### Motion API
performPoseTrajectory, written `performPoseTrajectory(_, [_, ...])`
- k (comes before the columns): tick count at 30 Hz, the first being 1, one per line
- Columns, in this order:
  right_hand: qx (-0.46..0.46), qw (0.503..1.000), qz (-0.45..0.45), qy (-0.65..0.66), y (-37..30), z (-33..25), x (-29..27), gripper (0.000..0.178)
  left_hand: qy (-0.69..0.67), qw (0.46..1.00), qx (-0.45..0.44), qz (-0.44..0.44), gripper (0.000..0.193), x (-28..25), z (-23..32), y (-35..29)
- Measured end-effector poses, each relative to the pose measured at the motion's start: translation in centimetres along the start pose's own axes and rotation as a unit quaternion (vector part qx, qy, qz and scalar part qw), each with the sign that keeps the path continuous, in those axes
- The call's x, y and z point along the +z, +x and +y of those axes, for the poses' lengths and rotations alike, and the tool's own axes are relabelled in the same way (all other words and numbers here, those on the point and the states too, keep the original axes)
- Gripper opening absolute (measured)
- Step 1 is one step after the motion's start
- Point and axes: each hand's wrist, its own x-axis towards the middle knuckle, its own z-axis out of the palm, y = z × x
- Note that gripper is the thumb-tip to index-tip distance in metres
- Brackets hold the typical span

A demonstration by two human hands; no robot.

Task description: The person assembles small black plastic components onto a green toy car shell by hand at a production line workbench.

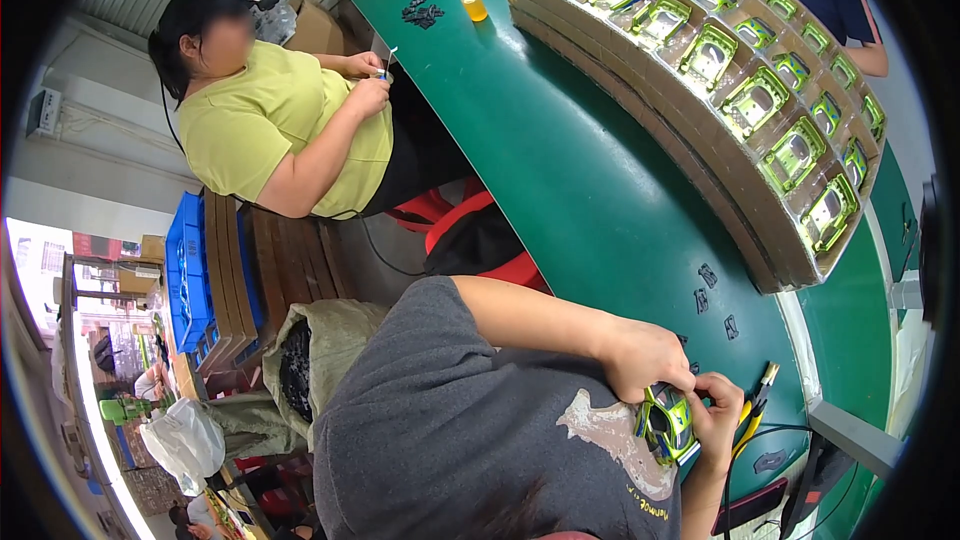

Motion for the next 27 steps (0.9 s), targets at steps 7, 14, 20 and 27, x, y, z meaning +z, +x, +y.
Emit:
performPoseTrajectory(7, [0.112, 0.965, 0.1, 0.213, -1.3, 1.4, -0.4, 0.023, -0.1, 0.99, -0.012, 0.095, 0.04, -0.7, 0.7, 0.7])
performPoseTrajectory(14, [-0.197, 0.941, 0.209, -0.18, 2.0, -3.8, -1.5, 0.033, -0.676, 0.664, -0.246, 0.204, 0.02, -3.3, 0.4, 0.0])
performPoseTrajectory(20, [-0.23, 0.912, 0.216, -0.263, 2.7, -3.3, -0.3, 0.032, -0.791, 0.522, -0.286, 0.142, 0.029, -3.1, -1.0, 0.3])
performPoseTrajectory(27, [-0.236, 0.898, 0.193, -0.318, 2.4, -2.9, -0.1, 0.021, -0.801, 0.495, -0.312, 0.128, 0.026, -2.7, -0.9, 0.9])
